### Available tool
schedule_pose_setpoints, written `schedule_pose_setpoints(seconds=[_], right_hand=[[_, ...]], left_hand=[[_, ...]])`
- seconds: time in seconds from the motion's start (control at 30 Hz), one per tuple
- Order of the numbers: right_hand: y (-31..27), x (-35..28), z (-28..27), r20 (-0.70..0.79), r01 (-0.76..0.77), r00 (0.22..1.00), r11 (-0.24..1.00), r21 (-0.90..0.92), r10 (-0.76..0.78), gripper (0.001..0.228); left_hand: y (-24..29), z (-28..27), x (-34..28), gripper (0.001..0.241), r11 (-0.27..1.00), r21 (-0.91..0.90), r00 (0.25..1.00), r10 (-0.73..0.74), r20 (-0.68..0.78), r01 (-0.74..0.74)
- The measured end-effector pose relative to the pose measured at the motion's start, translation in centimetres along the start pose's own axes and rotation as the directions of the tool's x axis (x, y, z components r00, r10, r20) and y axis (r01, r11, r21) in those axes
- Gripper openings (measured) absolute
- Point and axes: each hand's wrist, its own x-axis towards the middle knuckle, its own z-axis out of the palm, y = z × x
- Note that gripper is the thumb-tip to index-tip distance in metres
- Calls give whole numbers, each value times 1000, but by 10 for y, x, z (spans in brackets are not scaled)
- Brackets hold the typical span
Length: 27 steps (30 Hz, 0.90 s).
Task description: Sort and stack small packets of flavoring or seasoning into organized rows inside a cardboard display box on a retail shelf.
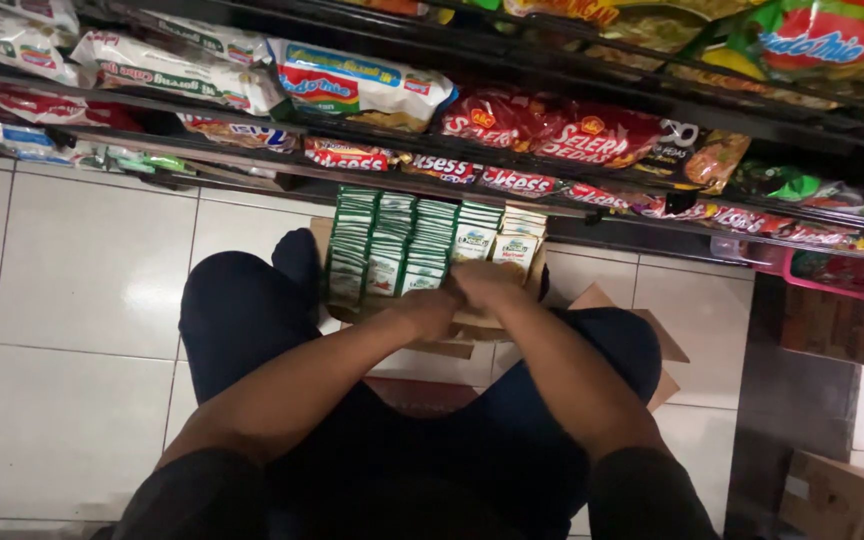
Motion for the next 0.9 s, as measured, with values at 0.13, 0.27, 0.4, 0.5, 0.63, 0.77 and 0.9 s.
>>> schedule_pose_setpoints(seconds=[0.13,0.27,0.4,0.5,0.63,0.77,0.9], right_hand=[[-29,-39,-51,85,-140,987,990,8,139,31],[-8,-30,-49,100,-108,990,990,88,99,35],[45,-16,-29,-264,124,963,964,235,-60,49],[40,-79,-82,-306,128,952,915,382,-5,52],[46,-159,-123,-338,112,935,810,575,111,55],[75,-216,-107,-212,57,935,472,880,283,58],[131,-233,2,-507,393,845,446,804,169,49]], left_hand=[[2,8,8,50,1000,12,999,-19,32,19],[24,-13,-8,55,999,-6,997,-43,59,43],[31,-13,-6,65,997,-48,992,-50,115,55],[28,-6,5,59,998,16,986,65,150,-68],[-33,80,74,55,943,-38,942,325,-83,-329],[-10,53,65,39,881,90,880,470,-61,-464],[73,-49,-5,42,988,-139,991,-55,118,71]])
